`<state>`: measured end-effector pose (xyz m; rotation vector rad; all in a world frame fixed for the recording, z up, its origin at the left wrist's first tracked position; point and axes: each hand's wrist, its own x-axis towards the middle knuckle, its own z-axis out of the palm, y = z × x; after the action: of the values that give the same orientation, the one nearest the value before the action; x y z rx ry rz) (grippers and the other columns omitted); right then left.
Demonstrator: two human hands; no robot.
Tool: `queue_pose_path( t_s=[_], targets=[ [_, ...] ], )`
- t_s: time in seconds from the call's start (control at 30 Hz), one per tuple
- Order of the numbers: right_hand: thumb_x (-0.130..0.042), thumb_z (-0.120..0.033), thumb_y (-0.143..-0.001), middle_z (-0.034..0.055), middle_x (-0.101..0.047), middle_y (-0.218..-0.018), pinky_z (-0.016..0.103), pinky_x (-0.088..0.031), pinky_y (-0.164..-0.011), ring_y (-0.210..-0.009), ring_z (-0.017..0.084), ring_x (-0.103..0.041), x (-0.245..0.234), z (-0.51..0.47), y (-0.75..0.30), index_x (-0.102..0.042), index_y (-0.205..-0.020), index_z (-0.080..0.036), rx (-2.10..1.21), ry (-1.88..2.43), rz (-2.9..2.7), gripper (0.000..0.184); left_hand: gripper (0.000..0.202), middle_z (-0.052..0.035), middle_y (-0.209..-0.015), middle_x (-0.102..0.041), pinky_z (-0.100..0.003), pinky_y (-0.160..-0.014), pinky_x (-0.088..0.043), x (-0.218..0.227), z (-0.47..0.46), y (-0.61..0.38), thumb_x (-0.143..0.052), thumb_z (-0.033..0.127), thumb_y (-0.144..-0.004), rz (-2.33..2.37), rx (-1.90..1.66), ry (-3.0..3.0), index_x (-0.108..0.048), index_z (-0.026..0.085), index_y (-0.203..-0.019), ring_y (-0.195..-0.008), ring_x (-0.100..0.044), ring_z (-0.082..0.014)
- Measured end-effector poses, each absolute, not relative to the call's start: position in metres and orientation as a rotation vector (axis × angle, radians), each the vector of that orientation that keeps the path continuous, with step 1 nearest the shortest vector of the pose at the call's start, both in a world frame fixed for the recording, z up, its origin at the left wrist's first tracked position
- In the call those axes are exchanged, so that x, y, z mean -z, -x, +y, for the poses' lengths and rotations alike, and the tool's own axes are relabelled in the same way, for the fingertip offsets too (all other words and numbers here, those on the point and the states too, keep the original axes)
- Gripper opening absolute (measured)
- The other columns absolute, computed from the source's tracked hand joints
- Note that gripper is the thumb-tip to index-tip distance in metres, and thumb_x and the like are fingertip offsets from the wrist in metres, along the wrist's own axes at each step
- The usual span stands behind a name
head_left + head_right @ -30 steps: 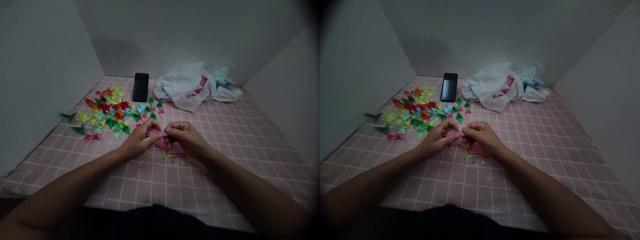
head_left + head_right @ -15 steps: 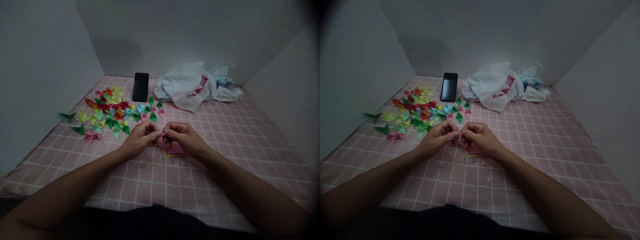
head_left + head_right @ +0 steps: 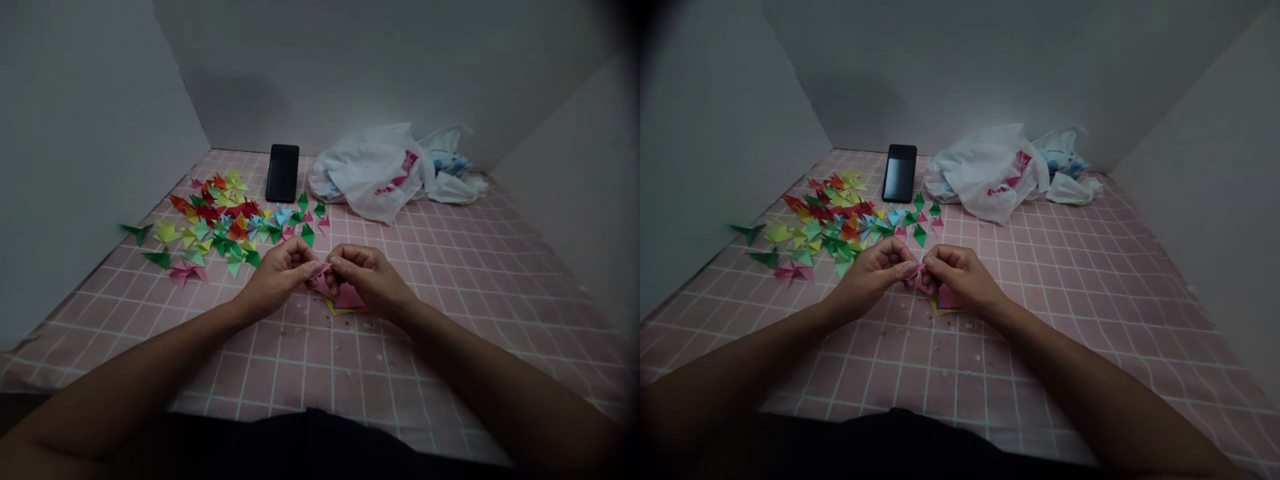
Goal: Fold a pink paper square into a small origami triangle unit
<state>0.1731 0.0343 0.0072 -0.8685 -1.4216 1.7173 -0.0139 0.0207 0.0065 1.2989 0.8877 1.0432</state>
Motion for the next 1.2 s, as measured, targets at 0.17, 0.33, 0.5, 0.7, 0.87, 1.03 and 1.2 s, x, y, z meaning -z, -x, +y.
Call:
queue_pose_path(
  t_s=[0.17,0.33,0.5,0.7,0.87,1.03,1.2],
  targets=[
    [-0.068,-0.061,-0.085,0.0003,-0.064,-0.061,0.026,-0.048,-0.055,-0.054,0.012,-0.059,-0.009,0.033,-0.174,-0.065,-0.076,-0.017,-1.709,0.863,-1.449,0.045,0.026,0.0031,-0.070,-0.061,-0.022,-0.061,-0.053,-0.007,0.021,0.014,-0.075,0.032,-0.083,0.881,-1.042,-1.342,-0.054,0.016,-0.080,-0.061,-0.061,-0.0091],
    [-0.078,-0.051,-0.080,-0.0008,-0.063,-0.062,0.024,-0.045,-0.054,-0.054,0.010,-0.056,-0.013,0.030,-0.173,-0.062,-0.072,-0.017,-1.646,0.912,-1.525,0.039,0.026,0.0029,-0.071,-0.060,-0.023,-0.061,-0.053,-0.007,0.020,0.013,-0.075,0.031,-0.083,0.882,-1.036,-1.356,-0.054,0.017,-0.080,-0.063,-0.061,-0.0096],
    [-0.071,-0.044,-0.085,-0.0013,-0.061,-0.060,0.025,-0.045,-0.053,-0.053,0.011,-0.056,-0.015,0.030,-0.173,-0.061,-0.071,-0.018,-1.467,0.961,-1.597,0.032,0.026,0.0023,-0.072,-0.064,-0.023,-0.063,-0.055,-0.005,0.022,0.014,-0.076,0.029,-0.081,0.880,-1.055,-1.301,-0.059,0.015,-0.096,-0.065,-0.064,-0.0105],
    [-0.064,-0.034,-0.088,-0.0012,-0.060,-0.061,0.024,-0.043,-0.053,-0.055,0.011,-0.055,-0.013,0.029,-0.173,-0.061,-0.073,-0.018,-1.243,0.972,-1.742,0.022,0.021,0.0025,-0.069,-0.063,-0.023,-0.059,-0.054,-0.006,0.025,0.015,-0.076,0.030,-0.080,0.923,-1.004,-1.309,-0.061,0.015,-0.083,-0.060,-0.061,-0.0092],
    [-0.061,-0.030,-0.089,-0.0010,-0.060,-0.062,0.024,-0.041,-0.054,-0.056,0.011,-0.053,-0.010,0.028,-0.174,-0.061,-0.073,-0.018,-1.118,0.973,-1.818,0.020,0.023,0.0025,-0.068,-0.062,-0.022,-0.059,-0.051,-0.006,0.025,0.016,-0.076,0.031,-0.079,0.949,-0.997,-1.307,-0.059,0.015,-0.077,-0.060,-0.059,-0.0087],
    [-0.061,-0.031,-0.091,-0.0010,-0.060,-0.063,0.025,-0.042,-0.055,-0.057,0.011,-0.055,-0.010,0.029,-0.175,-0.061,-0.075,-0.018,-1.092,0.975,-1.817,0.020,0.024,0.0020,-0.075,-0.061,-0.022,-0.063,-0.051,-0.001,0.027,0.016,-0.078,0.028,-0.078,0.896,-1.068,-1.333,-0.058,0.016,-0.083,-0.065,-0.059,-0.0091],
    [-0.061,-0.029,-0.092,-0.0009,-0.060,-0.063,0.026,-0.043,-0.057,-0.058,0.012,-0.056,-0.009,0.029,-0.175,-0.062,-0.074,-0.019,-0.978,0.956,-1.844,0.021,0.021,0.0018,-0.080,-0.060,-0.023,-0.069,-0.052,0.004,0.029,0.016,-0.077,0.025,-0.080,0.857,-1.179,-1.467,-0.059,0.018,-0.087,-0.074,-0.059,-0.0107]
  ],
)
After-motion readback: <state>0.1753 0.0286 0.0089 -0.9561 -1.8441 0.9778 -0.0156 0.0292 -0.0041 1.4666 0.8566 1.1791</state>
